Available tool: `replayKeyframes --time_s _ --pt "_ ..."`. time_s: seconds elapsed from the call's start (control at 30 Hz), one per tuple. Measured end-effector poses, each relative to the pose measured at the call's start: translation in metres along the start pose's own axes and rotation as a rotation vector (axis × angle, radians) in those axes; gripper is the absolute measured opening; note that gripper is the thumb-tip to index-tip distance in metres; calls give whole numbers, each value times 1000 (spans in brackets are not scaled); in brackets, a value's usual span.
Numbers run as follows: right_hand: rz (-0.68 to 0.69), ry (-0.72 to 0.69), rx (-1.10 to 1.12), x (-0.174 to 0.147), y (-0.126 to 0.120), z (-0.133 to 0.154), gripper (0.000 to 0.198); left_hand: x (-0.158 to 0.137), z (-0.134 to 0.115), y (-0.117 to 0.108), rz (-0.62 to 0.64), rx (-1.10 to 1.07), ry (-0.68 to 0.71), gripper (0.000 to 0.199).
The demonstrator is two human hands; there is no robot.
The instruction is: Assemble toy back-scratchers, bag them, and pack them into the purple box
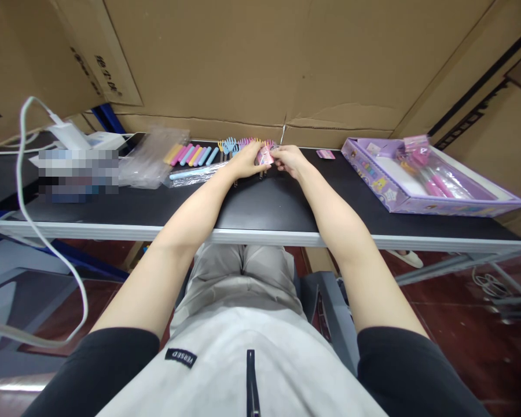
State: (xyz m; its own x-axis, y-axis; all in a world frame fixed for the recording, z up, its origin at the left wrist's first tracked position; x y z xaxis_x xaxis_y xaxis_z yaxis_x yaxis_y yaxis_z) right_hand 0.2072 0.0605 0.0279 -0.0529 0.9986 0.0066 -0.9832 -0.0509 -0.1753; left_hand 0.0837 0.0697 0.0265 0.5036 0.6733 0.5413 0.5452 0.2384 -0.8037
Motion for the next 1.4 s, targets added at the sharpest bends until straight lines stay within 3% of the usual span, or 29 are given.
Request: replayKeyframes --time_s 0.1,0.33,0.53,0.73,0.93,1.13,1.4 --pt "-47 -71 -94 3 -3 2 24 0 -1 1 2 3 2 56" --pt "-172 -386 -534 16 -4 17 11 0 -1 2 8 18 -5 60" --pt "-231 -476 -777 15 -2 25 4 -1 1 -1 21 52 -47 72" --pt "-260 -506 -894 5 0 31 10 -2 -1 -4 34 74 -78 63" --pt "-260 -501 -833 -5 2 35 13 -1 -1 -6 24 75 -74 58" --pt "-272 -415 -546 -2 -11 34 35 -1 4 -7 -9 33 -87 62" --pt "-87 -188 -360 9 -2 7 23 -3 5 -10 -29 -20 -108 77"
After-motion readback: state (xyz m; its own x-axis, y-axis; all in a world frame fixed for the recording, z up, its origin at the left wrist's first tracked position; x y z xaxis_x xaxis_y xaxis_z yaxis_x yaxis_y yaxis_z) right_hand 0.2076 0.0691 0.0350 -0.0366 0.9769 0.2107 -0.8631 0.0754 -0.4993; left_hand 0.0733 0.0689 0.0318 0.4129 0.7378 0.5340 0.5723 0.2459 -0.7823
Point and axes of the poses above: each hand's wrist, its own x-axis towards the middle knuckle, its own y-axis out of the palm, z = x × y, the point moved 9 cm from there along x, towards the middle knuckle, and after that the axes turned 3 degrees about x, right-handed, at the moved point
